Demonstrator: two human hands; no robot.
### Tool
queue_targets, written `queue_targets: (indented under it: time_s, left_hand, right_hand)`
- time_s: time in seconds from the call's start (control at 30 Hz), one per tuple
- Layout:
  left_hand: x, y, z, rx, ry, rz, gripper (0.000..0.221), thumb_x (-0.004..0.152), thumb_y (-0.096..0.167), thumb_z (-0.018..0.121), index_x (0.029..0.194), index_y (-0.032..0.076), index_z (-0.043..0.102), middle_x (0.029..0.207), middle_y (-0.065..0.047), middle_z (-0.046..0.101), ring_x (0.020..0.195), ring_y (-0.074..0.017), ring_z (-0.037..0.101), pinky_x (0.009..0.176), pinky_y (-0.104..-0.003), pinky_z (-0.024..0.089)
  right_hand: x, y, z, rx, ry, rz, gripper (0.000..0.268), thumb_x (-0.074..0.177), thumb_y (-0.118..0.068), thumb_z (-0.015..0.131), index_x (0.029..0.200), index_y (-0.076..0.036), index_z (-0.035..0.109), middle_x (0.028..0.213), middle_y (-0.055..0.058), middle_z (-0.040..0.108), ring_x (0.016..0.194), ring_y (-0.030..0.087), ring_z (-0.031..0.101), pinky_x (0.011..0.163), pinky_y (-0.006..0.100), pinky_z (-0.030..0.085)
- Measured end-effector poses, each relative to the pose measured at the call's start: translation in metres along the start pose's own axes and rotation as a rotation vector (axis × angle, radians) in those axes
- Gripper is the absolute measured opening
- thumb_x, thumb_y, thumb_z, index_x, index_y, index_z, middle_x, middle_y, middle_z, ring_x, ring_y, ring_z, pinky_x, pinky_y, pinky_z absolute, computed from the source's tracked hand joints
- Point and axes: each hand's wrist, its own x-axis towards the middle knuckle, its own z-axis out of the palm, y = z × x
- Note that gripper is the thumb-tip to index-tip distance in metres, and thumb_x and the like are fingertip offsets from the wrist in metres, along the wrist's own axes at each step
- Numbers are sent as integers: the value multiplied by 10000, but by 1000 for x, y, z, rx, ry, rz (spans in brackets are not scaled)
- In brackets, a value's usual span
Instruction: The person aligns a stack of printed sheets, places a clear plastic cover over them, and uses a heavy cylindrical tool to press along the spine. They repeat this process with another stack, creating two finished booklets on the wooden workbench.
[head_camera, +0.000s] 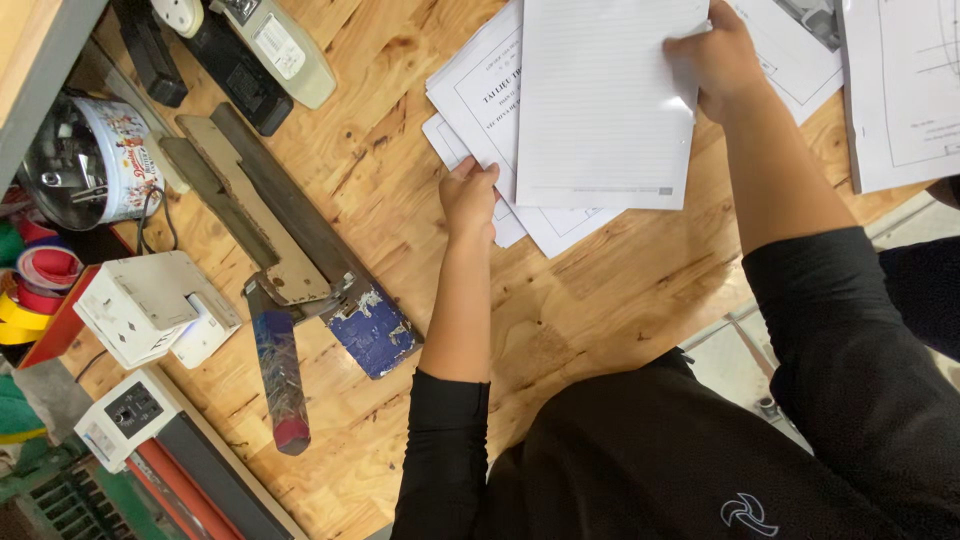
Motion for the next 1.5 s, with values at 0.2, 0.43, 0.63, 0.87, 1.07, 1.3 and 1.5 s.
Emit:
queue_targets:
  time_s: [0.2,0.43,0.63,0.87,1.07,1.3,1.5]
  left_hand:
    - [-13,31,8,78,-19,-120,402,814,137,754,1173,-34,700,1130,-118,721,972,-197,661,797,-388,526]
    - [-27,52,23,243,31,-160,352,840,170,776,1094,-64,707,1097,-155,702,965,-275,628,810,-431,506]
    - [-29,58,24,25,45,-156,375,788,112,769,1122,30,619,1087,-87,690,991,-223,664,869,-446,534]
    - [-21,66,19,104,59,-265,350,779,168,796,1064,0,679,1031,-121,668,919,-250,624,830,-451,530]
    - [-15,71,28,209,96,-286,355,763,194,800,1049,24,675,1004,-96,683,863,-239,602,774,-448,486]
    - [-5,41,33,124,149,67,361,818,169,799,1045,-32,602,1069,-167,688,959,-246,652,824,-406,530]
    - [-1,41,27,-103,16,5,403,815,147,774,1139,-48,637,1130,-162,719,994,-254,705,826,-410,585]
  right_hand:
    - [-4,5,11,-325,142,-35,556,975,-20,735,1437,-6,425,1310,240,656,1149,331,727,965,411,614]
    - [-17,-12,25,-470,188,-11,553,989,-72,724,1449,-31,420,1255,223,682,1089,337,749,931,402,619]
    - [-14,-11,24,-523,243,-97,617,936,-84,763,1459,-44,438,1251,238,686,1103,345,725,941,401,580]
    - [-4,10,20,-527,272,-43,585,918,-138,788,1402,-12,485,1226,216,699,1063,328,734,921,386,603]
    - [-3,5,20,-454,259,-43,515,912,-140,780,1315,50,522,1171,202,713,985,307,762,882,374,629]
    - [-10,-3,24,-392,247,125,424,949,-177,714,1275,34,545,1104,201,721,895,312,777,846,372,617]
    - [-11,-3,25,-335,214,78,393,967,-124,723,1275,55,557,1141,213,730,946,298,786,856,373,644]
